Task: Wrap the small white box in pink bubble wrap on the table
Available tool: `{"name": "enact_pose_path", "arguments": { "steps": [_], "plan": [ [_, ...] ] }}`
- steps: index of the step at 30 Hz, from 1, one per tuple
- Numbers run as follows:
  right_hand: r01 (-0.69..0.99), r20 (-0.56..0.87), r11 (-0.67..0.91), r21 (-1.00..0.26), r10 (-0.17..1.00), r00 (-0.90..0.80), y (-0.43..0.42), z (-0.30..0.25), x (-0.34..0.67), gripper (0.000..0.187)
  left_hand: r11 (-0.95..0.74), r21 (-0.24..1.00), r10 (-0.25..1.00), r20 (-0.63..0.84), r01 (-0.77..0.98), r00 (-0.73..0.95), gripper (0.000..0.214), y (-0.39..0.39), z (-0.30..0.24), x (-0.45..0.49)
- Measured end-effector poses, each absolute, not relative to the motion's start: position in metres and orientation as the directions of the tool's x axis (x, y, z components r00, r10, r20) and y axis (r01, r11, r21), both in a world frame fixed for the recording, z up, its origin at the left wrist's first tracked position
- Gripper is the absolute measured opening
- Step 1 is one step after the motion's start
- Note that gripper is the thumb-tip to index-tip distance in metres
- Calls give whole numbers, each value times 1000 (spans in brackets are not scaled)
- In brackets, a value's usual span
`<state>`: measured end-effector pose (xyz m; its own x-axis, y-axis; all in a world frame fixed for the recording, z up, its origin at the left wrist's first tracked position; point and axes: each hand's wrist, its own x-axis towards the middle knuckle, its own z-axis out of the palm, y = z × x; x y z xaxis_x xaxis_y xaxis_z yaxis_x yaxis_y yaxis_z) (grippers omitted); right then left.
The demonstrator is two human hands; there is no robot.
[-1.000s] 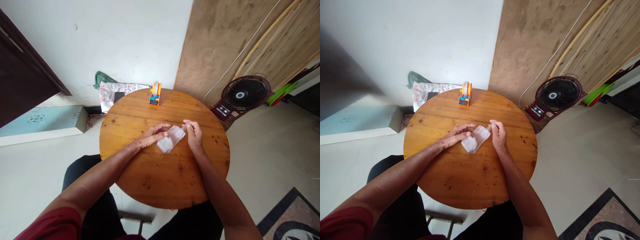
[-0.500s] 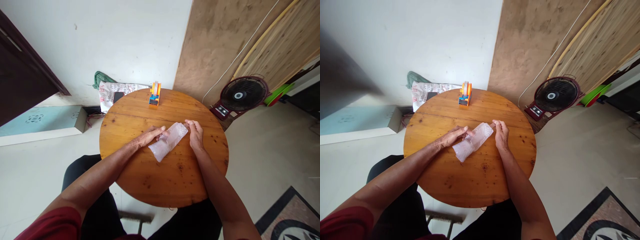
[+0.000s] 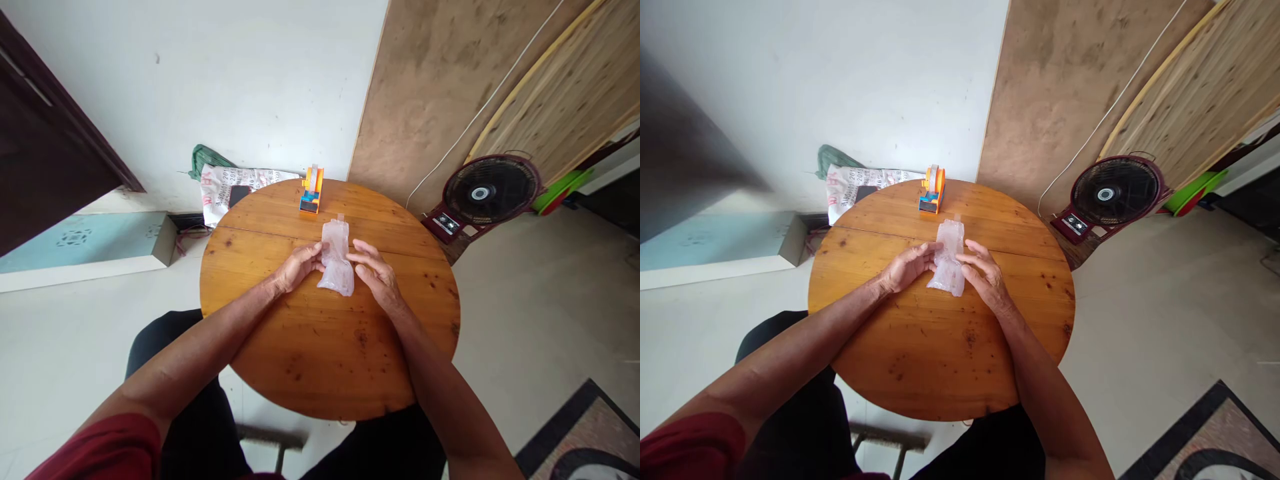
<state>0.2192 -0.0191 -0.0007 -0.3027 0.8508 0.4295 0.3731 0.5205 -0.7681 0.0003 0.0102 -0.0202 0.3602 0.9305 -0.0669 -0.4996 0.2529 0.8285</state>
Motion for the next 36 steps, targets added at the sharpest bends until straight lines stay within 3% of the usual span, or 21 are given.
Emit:
{"name": "enact_pose_path", "arguments": {
  "steps": [5,8,12,15,19,21,24,27,31,36],
  "plan": [
    [455,351,537,-710,830,-433,-23,0,215,41,238,840,907,-13,-487,421,59,8,-16,-1],
    [530,361,463,-711,886,-290,-20,-6,215,46,225,853,901,2,-471,434,59,9,-16,-4],
    [606,362,287,-742,932,2,-12,-11,222,46,137,897,943,12,-421,332,58,14,-22,-6],
    [682,335,183,-708,938,95,-7,-13,229,40,31,960,978,28,-280,206,53,17,-27,-7],
    [812,285,92,-576,954,95,-5,-13,232,31,-95,995,995,94,23,32,51,17,-29,-10],
    [863,272,76,-499,960,72,-5,-12,232,28,-244,957,969,246,156,7,53,14,-27,-13],
    [894,274,86,-439,961,43,-6,-11,229,25,-523,789,852,498,323,162,56,6,-25,-15],
    [901,292,96,-423,956,35,-5,-12,228,21,-669,638,744,563,383,361,63,1,-26,-13],
    [882,322,114,-457,946,44,-1,-17,232,19,-645,699,758,537,308,369,51,4,-32,-10],
    [872,332,24,-490,929,161,5,-18,245,25,-494,800,870,460,340,180,29,18,-44,-15]
  ]
}}
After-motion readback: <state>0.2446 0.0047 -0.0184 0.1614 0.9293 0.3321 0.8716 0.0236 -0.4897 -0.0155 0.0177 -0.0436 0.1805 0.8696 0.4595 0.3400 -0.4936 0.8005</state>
